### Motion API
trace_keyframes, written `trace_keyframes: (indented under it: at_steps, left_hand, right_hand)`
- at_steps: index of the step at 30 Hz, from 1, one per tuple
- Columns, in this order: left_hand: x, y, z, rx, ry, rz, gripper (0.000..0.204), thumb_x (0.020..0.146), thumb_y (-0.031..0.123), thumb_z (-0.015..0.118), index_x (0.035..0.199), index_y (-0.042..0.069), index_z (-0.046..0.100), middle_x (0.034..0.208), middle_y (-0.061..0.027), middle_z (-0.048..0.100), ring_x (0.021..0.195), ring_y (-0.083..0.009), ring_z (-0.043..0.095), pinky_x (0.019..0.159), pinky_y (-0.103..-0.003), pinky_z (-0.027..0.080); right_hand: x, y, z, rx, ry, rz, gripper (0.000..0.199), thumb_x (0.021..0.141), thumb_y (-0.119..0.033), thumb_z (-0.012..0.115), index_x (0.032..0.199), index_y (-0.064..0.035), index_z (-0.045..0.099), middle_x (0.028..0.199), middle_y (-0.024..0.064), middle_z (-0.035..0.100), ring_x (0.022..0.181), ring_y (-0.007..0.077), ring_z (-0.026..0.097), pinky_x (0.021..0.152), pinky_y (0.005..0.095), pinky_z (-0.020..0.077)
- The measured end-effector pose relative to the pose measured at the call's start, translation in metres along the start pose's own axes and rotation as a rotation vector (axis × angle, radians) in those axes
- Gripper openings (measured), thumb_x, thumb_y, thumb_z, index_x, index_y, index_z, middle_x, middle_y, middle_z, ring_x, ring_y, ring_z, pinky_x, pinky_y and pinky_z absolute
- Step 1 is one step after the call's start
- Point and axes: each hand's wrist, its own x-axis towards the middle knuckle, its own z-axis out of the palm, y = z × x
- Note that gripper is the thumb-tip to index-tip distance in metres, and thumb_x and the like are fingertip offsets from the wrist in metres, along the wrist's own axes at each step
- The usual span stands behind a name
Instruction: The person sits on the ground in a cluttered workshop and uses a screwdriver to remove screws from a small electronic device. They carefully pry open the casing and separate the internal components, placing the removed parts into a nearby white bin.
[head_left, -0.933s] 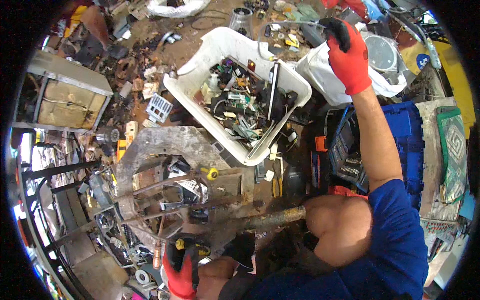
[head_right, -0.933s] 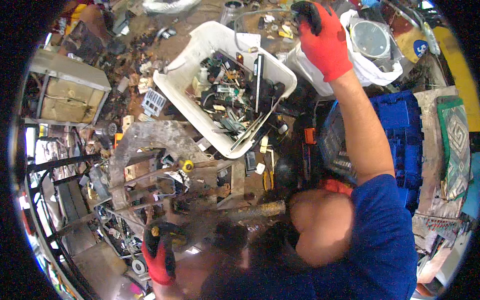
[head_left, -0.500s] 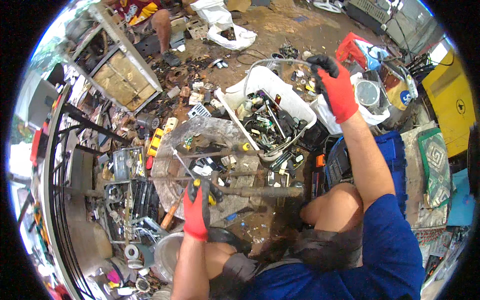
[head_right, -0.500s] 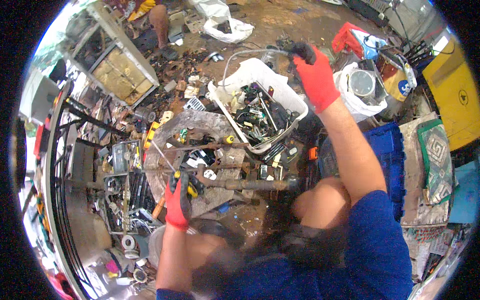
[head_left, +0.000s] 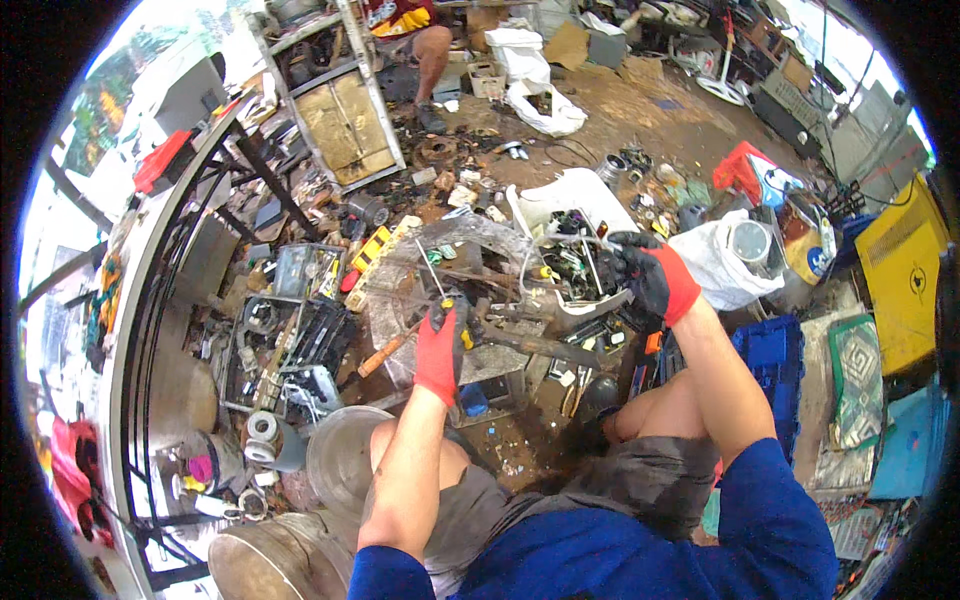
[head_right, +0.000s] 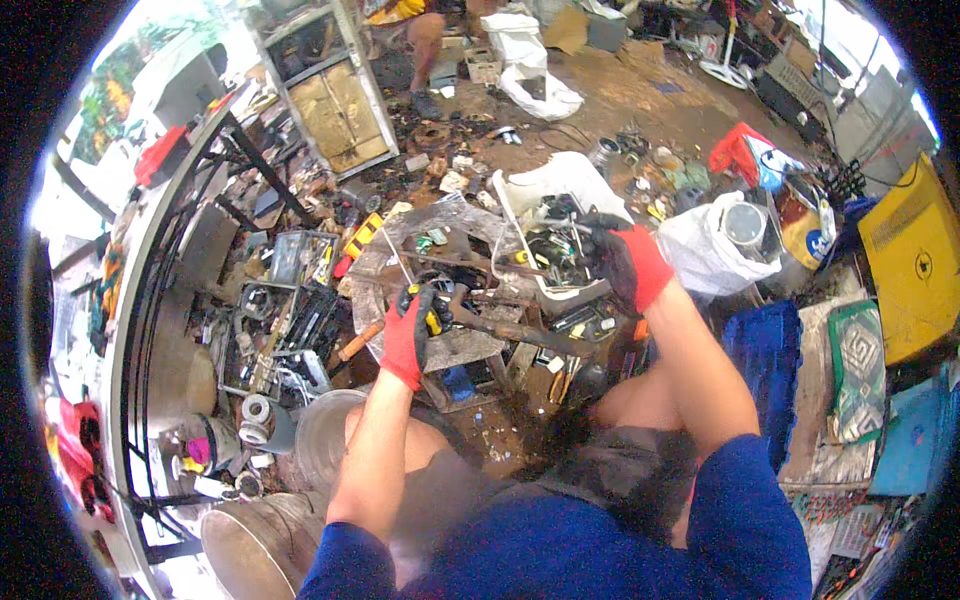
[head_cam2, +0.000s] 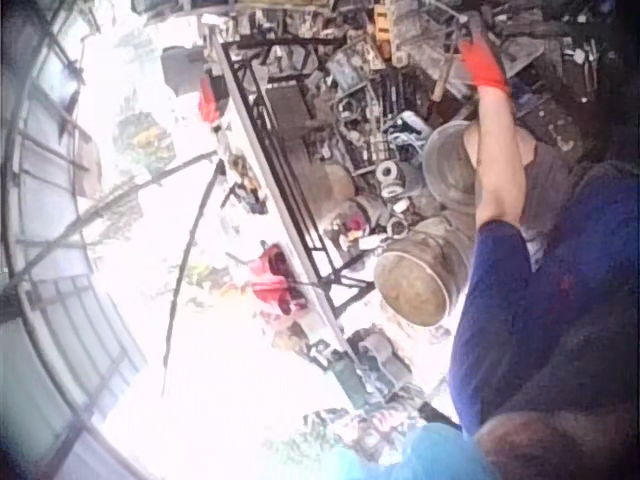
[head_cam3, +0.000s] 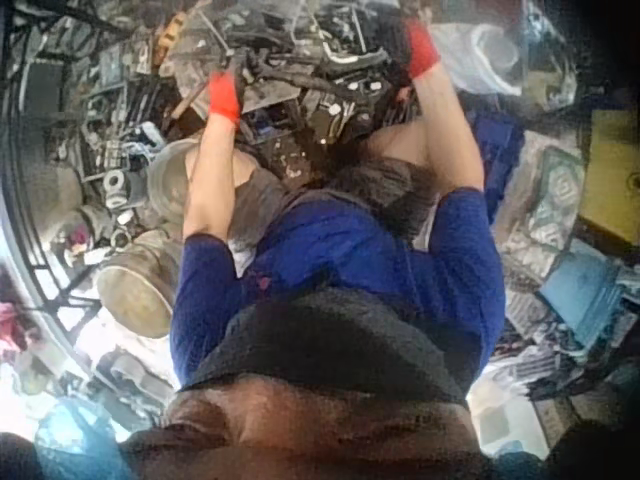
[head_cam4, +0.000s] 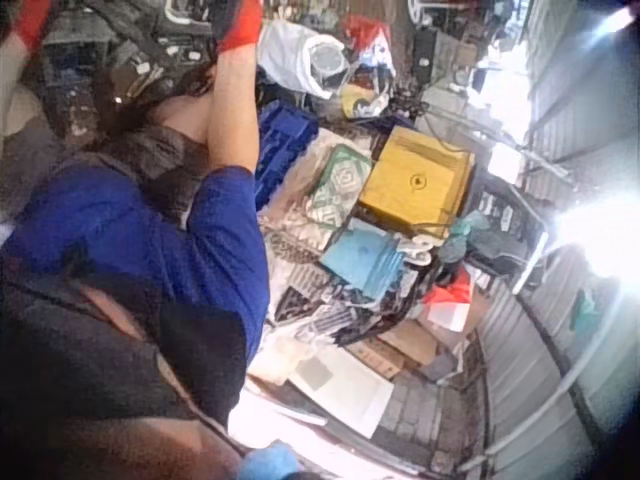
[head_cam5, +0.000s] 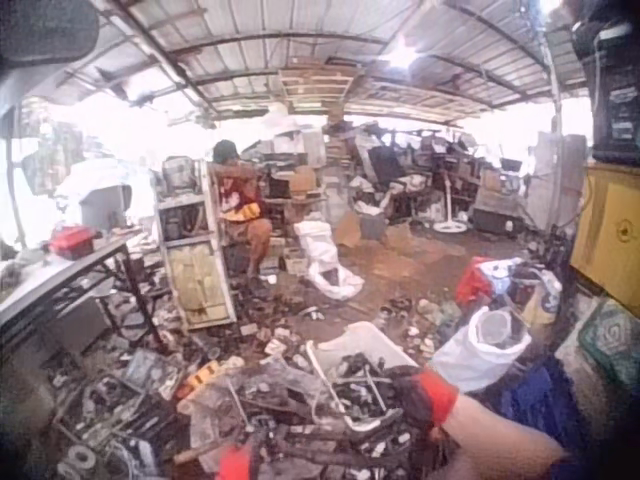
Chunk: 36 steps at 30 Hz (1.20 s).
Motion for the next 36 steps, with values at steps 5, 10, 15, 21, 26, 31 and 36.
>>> trace_keyframes:
  at_steps: [5, 10, 15, 21, 26, 31, 36]
  left_hand:
    - [-0.003, 0.006, 0.002, -0.013, -0.030, -0.005, 0.024, 0.096, 0.027, 0.061, 0.106, 0.006, 0.062, 0.079, -0.0017, 0.062, 0.067, -0.0126, 0.061, 0.061, -0.026, 0.051]
    - [0.005, 0.003, -0.002, 0.155, -0.049, 0.010, 0.022, 0.096, 0.026, 0.061, 0.103, 0.005, 0.063, 0.078, -0.0020, 0.063, 0.064, -0.0125, 0.060, 0.057, -0.026, 0.048]
    - [0.007, -0.002, 0.026, 0.076, -0.114, -0.030, 0.022, 0.097, 0.026, 0.061, 0.103, 0.005, 0.062, 0.078, -0.0024, 0.063, 0.067, -0.0129, 0.061, 0.059, -0.027, 0.049]
    - [0.006, -0.003, 0.028, 0.134, -0.104, -0.048, 0.020, 0.098, 0.023, 0.058, 0.101, 0.003, 0.060, 0.081, -0.0048, 0.062, 0.067, -0.0146, 0.059, 0.062, -0.029, 0.048]
    - [0.001, -0.002, 0.003, 0.122, -0.048, -0.031, 0.017, 0.098, 0.020, 0.056, 0.097, 0.004, 0.059, 0.080, -0.0059, 0.061, 0.070, -0.0168, 0.058, 0.063, -0.031, 0.047]
    - [0.011, 0.013, 0.035, 0.147, 0.017, -0.085, 0.023, 0.098, 0.027, 0.055, 0.105, 0.004, 0.055, 0.082, -0.0082, 0.062, 0.073, -0.0213, 0.061, 0.066, -0.037, 0.052]
    - [0.014, 0.010, 0.031, 0.293, 0.070, -0.111, 0.028, 0.099, 0.031, 0.054, 0.105, 0.004, 0.056, 0.083, -0.0104, 0.062, 0.070, -0.0230, 0.061, 0.064, -0.038, 0.053]
  right_hand:
    - [-0.014, -0.014, 0.007, -0.059, -0.055, -0.005, 0.029, 0.091, -0.003, 0.051, 0.118, 0.0012, 0.058, 0.083, 0.0068, 0.062, 0.069, 0.0170, 0.059, 0.061, 0.0281, 0.0486]
    - [0.072, -0.082, -0.076, -0.032, 0.214, -0.345, 0.012, 0.091, -0.009, 0.053, 0.100, -0.0078, 0.061, 0.075, 0.0028, 0.058, 0.063, 0.0154, 0.054, 0.055, 0.0300, 0.0442]
    - [0.095, -0.145, -0.221, -0.452, 0.521, -0.485, 0.015, 0.095, -0.026, 0.056, 0.098, -0.0121, 0.059, 0.084, 0.0042, 0.061, 0.069, 0.0180, 0.059, 0.062, 0.0312, 0.0473]
    - [0.120, -0.050, -0.253, -0.632, 0.577, -0.367, 0.025, 0.089, -0.014, 0.055, 0.111, -0.0062, 0.066, 0.092, 0.0073, 0.069, 0.075, 0.0161, 0.064, 0.064, 0.0282, 0.0510]
    - [0.185, 0.041, -0.182, -1.344, 0.183, 0.152, 0.048, 0.083, -0.036, 0.057, 0.119, -0.0046, 0.062, 0.114, 0.0205, 0.066, 0.101, 0.0324, 0.066, 0.087, 0.0417, 0.0512]
    - [0.244, 0.115, -0.217, -1.892, 0.115, 0.437, 0.048, 0.077, -0.031, 0.059, 0.118, -0.0077, 0.065, 0.123, 0.0173, 0.064, 0.111, 0.0316, 0.063, 0.093, 0.0420, 0.0509]
    - [0.275, 0.173, -0.206, -2.043, 0.047, 0.326, 0.043, 0.079, -0.037, 0.065, 0.111, -0.0096, 0.070, 0.116, 0.0141, 0.067, 0.105, 0.0318, 0.065, 0.088, 0.0428, 0.0533]
